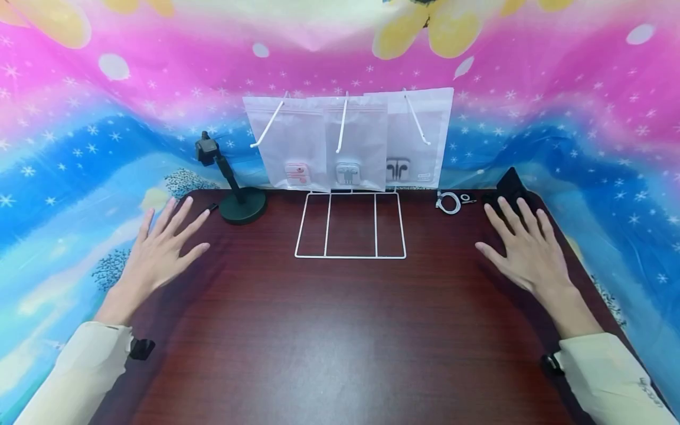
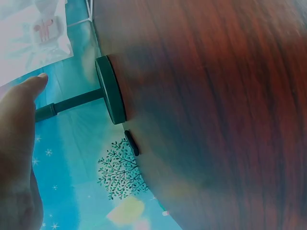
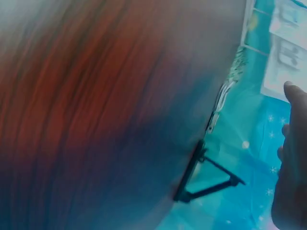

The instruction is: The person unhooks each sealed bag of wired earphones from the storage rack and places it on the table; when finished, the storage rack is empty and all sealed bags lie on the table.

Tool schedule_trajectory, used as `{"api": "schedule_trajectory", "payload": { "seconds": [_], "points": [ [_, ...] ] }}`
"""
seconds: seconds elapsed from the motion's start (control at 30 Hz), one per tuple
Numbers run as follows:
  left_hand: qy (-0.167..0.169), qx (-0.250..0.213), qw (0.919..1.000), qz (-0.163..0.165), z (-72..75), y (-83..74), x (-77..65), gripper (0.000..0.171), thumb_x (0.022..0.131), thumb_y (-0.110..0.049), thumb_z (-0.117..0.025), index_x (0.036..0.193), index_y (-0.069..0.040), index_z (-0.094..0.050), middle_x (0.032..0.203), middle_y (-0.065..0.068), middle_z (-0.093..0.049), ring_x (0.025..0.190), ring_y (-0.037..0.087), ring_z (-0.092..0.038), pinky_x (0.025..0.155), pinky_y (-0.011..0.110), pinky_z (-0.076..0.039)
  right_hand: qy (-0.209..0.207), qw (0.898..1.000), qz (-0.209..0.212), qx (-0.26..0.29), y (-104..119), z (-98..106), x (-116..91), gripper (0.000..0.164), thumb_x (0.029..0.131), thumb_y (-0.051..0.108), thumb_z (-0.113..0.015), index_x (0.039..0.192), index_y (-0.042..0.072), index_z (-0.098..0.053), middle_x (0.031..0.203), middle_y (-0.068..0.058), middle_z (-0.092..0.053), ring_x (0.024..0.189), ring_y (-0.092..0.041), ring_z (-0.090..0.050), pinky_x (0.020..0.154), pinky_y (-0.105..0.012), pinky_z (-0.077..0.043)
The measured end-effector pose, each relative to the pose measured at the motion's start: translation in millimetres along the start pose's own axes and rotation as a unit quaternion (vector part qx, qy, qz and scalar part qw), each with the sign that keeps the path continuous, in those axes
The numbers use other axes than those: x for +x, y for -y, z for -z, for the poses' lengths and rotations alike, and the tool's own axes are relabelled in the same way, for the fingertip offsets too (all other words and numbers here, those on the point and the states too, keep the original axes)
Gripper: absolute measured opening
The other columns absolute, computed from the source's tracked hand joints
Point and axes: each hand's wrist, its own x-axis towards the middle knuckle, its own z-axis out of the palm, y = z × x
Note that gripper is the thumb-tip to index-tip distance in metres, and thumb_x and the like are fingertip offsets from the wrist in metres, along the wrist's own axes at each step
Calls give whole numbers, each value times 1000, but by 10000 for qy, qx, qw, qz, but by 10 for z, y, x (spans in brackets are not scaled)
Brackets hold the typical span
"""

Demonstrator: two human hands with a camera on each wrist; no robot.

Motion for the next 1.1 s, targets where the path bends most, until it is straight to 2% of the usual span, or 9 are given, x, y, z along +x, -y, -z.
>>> {"api": "schedule_trajectory", "payload": {
  "seconds": [0.07, 0.17, 0.27, 0.37, 0.47, 0.67, 0.83, 0.97, 1.1],
  "points": [
    [4, -93, 9999, 50, 5, -5, 4, 75, 102, -53, -57, 166, -29, -26, 175, 4, -7, 161, 26, 6, 126, 53, 9, 114, 9978, -164, 636, 54, -8, 18, 82, 105, 52, -52, 169, 26, -8, 176, -5, -3, 160, -34, 7, 123, -62, 10],
    [50, -439, 9988, 197, 23, -23, 33, 75, 104, -54, -54, 167, -32, -20, 176, 0, -3, 161, 24, 6, 126, 52, 10, 323, 9824, -391, 1796, 158, -20, 70, 77, 108, 44, -50, 169, 26, -5, 175, -6, -2, 159, -40, 3, 116, -75, 4],
    [32, -1122, 9930, 366, 54, -44, 84, 73, 106, -51, -53, 167, -34, -18, 175, 0, -5, 161, 24, 4, 126, 52, 9, 643, 9548, -570, 2844, 271, -21, 148, 77, 110, 39, -50, 168, 26, -2, 175, -11, -2, 157, -48, 2, 108, -83, 1],
    [6, -1983, 9785, 563, 94, -69, 150, 71, 107, -46, -54, 167, -35, -18, 175, -1, -7, 161, 24, 2, 126, 55, 6, 1068, 9182, -823, 3726, 374, -45, 228, 79, 110, 39, -51, 168, 27, 1, 174, -16, 1, 154, -53, 3, 108, -84, -2],
    [5, -2751, 9586, 739, 142, -102, 222, 69, 108, -40, -56, 166, -37, -19, 175, -3, -8, 161, 26, -1, 124, 64, -1, 1365, 8768, -1143, 4467, 473, -103, 295, 82, 109, 41, -53, 168, 29, 3, 173, -19, 2, 153, -55, -3, 113, -80, -9],
    [-14, -3502, 9299, 1126, 262, -232, 356, 64, 108, -39, -55, 163, -46, -23, 173, -11, -15, 160, 28, -11, 118, 74, -13, 1415, 8204, -1368, 5369, 690, -313, 445, 83, 107, 31, -61, 169, 17, -8, 173, -17, -10, 155, -45, -17, 119, -66, -22],
    [-54, -3809, 9155, 1292, 310, -380, 504, 60, 108, -44, -55, 162, -44, -30, 170, -12, -24, 156, 32, -26, 118, 69, -23, 1398, 7698, -1356, 6078, 867, -529, 574, 75, 106, 19, -62, 166, 7, -19, 170, -18, -22, 151, -39, -30, 113, -31, -39],
    [41, -4066, 9050, 1248, 317, -486, 646, 59, 107, -47, -54, 162, -44, -31, 170, -10, -26, 153, 38, -32, 117, 68, -28, 1451, 7563, -1282, 6249, 968, -652, 676, 71, 104, 12, -64, 164, 4, -26, 167, -19, -29, 146, -40, -38, 95, -13, -45],
    [0, -4209, 8992, 1195, 340, -549, 787, 58, 106, -50, -54, 160, -47, -32, 169, -11, -27, 153, 36, -33, 118, 66, -29, 1537, 7712, -1123, 6075, 1037, -721, 817, 70, 102, 8, -66, 163, 6, -31, 166, -17, -32, 145, -39, -41, 90, -12, -47]
  ]
}}
